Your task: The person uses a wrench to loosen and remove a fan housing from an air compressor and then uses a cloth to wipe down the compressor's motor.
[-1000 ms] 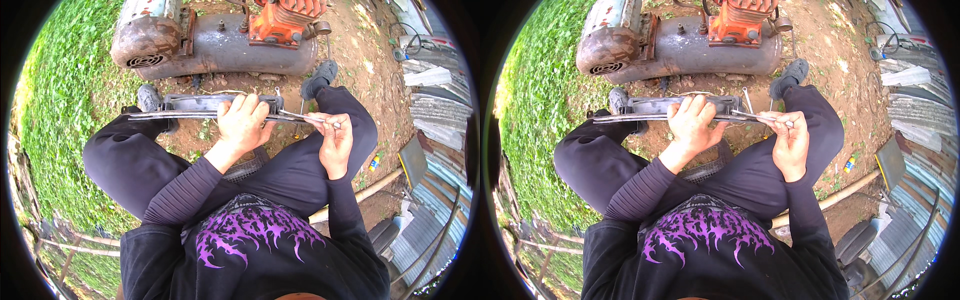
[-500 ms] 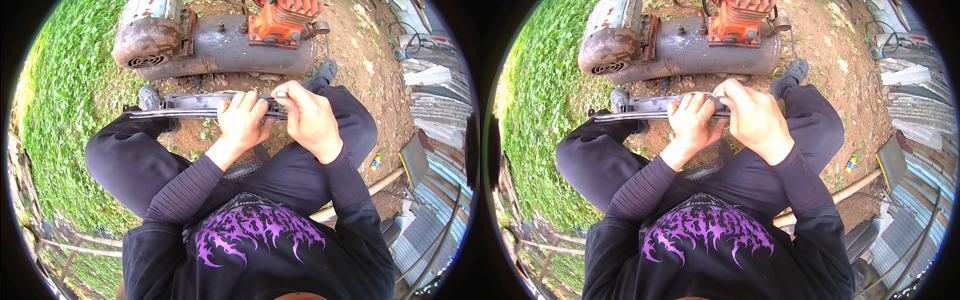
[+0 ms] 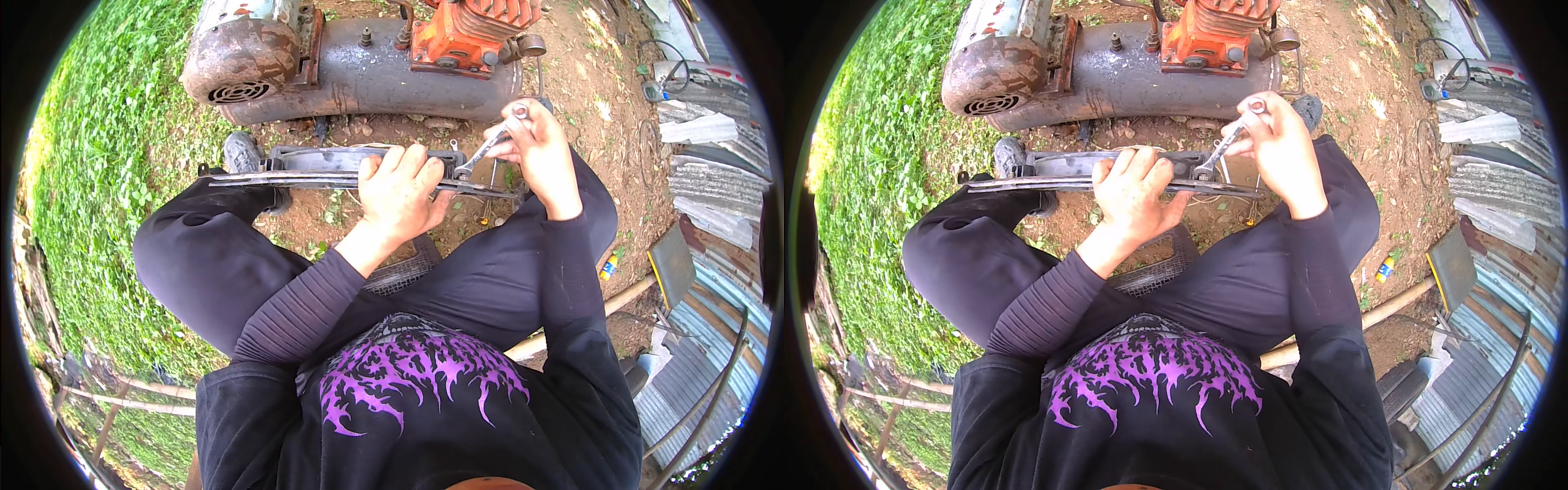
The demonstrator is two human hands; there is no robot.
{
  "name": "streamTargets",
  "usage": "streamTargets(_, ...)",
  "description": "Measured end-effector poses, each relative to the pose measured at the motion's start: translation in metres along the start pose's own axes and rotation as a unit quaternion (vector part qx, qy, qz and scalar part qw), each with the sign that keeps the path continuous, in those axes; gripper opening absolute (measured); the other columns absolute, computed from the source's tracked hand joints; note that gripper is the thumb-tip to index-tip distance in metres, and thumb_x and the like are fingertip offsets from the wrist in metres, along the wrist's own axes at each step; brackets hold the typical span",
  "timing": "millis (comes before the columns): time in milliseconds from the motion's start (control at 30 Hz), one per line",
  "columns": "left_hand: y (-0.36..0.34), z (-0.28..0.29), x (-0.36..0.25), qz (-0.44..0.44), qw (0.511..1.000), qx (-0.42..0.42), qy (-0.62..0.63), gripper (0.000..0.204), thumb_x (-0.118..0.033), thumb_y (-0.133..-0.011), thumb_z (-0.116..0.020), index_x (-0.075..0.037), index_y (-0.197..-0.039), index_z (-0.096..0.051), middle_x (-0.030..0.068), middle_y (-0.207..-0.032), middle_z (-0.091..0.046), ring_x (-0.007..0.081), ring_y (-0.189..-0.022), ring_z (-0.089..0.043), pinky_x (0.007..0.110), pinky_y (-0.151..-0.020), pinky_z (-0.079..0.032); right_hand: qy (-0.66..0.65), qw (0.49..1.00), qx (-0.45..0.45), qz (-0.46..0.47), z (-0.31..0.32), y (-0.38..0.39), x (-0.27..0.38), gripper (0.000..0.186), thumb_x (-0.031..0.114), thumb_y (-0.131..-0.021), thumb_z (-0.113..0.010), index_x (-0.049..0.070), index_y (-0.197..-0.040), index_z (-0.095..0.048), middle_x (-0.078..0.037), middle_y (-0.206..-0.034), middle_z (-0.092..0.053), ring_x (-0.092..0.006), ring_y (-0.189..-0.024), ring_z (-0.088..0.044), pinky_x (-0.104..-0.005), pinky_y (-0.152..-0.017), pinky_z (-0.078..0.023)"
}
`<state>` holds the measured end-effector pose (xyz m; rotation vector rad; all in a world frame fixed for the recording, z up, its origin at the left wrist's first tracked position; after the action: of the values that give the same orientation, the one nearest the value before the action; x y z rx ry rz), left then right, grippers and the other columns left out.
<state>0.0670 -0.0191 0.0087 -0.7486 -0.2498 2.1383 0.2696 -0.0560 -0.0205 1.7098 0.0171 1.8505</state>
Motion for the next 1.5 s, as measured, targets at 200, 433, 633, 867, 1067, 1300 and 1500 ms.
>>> streamTargets(200,-0.001,-0.001,0.000,0.001,1.000,0.001,-0.001,0.045,-0.036,-0.053,-0.089,-0.018,-0.083,-0.062,0.0007,-0.095,-0.061,0.0228,-0.089,-0.062,0.042,-0.077,-0.036,-0.028,0.986,-0.043,0.159,0.005,0.049,0.019,0.009,0.008,-0.111,-0.050,0.005,-0.119,-0.052,-0.016,-0.106,-0.073,-0.0223,-0.095,-0.076,-0.0343,-0.085,-0.063)
streamTargets(433,-0.001,-0.001,-0.001,0.000,1.000,0.002,-0.011,0.045,-0.037,-0.053,-0.089,-0.018,-0.083,-0.062,0.0010,-0.096,-0.061,0.0225,-0.090,-0.062,0.041,-0.077,-0.035,-0.053,0.973,-0.061,0.216,0.012,0.077,0.020,0.009,0.005,-0.111,-0.049,0.000,-0.118,-0.052,-0.018,-0.109,-0.070,-0.0273,-0.108,-0.074,-0.0408,-0.093,-0.064)
streamTargets(633,-0.001,-0.001,-0.001,-0.006,1.000,0.001,-0.013,0.045,-0.038,-0.053,-0.089,-0.019,-0.082,-0.061,0.0009,-0.095,-0.060,0.0219,-0.089,-0.062,0.040,-0.076,-0.035,-0.150,0.969,-0.076,0.181,0.025,0.077,-0.009,0.007,0.008,-0.112,-0.049,0.002,-0.116,-0.048,-0.021,-0.111,-0.070,-0.0297,-0.108,-0.074,-0.0414,-0.095,-0.064)
streamTargets(867,-0.001,0.001,-0.002,-0.007,1.000,-0.012,-0.011,0.044,-0.037,-0.052,-0.089,-0.019,-0.080,-0.060,0.0000,-0.091,-0.058,0.0215,-0.086,-0.061,0.040,-0.075,-0.034,-0.147,0.967,-0.086,0.187,0.032,0.092,-0.036,0.004,0.008,-0.112,-0.050,0.005,-0.114,-0.048,-0.025,-0.117,-0.071,-0.0306,-0.115,-0.071,-0.0406,-0.107,-0.054)
streamTargets(1067,-0.002,0.000,-0.001,-0.003,1.000,-0.009,-0.009,0.044,-0.036,-0.052,-0.089,-0.019,-0.080,-0.060,-0.0002,-0.090,-0.057,0.0217,-0.084,-0.060,0.040,-0.075,-0.034,0.144,0.957,-0.133,0.213,0.036,0.101,-0.015,0.006,0.006,-0.110,-0.052,0.002,-0.106,-0.056,-0.018,-0.118,-0.075,-0.0316,-0.122,-0.068,-0.0408,-0.110,-0.048)
streamTargets(1300,-0.004,0.001,-0.003,-0.008,1.000,-0.014,-0.014,0.043,-0.035,-0.053,-0.089,-0.019,-0.081,-0.060,-0.0001,-0.089,-0.055,0.0220,-0.083,-0.059,0.040,-0.075,-0.034,0.191,0.953,-0.090,0.218,0.030,0.087,0.009,0.006,0.003,-0.107,-0.055,0.001,-0.104,-0.060,-0.015,-0.112,-0.077,-0.0295,-0.119,-0.070,-0.0392,-0.105,-0.051)
streamTargets(1500,0.000,-0.001,-0.003,-0.009,1.000,-0.012,-0.017,0.041,-0.033,-0.054,-0.087,-0.019,-0.083,-0.061,0.0006,-0.090,-0.055,0.0223,-0.083,-0.058,0.040,-0.076,-0.034,0.345,0.898,-0.010,0.273,-0.031,0.082,0.083,0.010,-0.002,-0.095,-0.059,0.007,-0.100,-0.061,-0.013,-0.093,-0.072,-0.0361,-0.095,-0.072,-0.0449,-0.093,-0.055)
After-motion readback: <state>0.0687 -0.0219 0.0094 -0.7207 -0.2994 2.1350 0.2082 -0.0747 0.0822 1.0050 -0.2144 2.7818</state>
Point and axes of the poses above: each hand's wrist, its own y-axis away from the middle knuckle, its own z-axis out of the back of the hand, x = y × z, the point moved 10 cm from there along -y, towards the middle knuckle
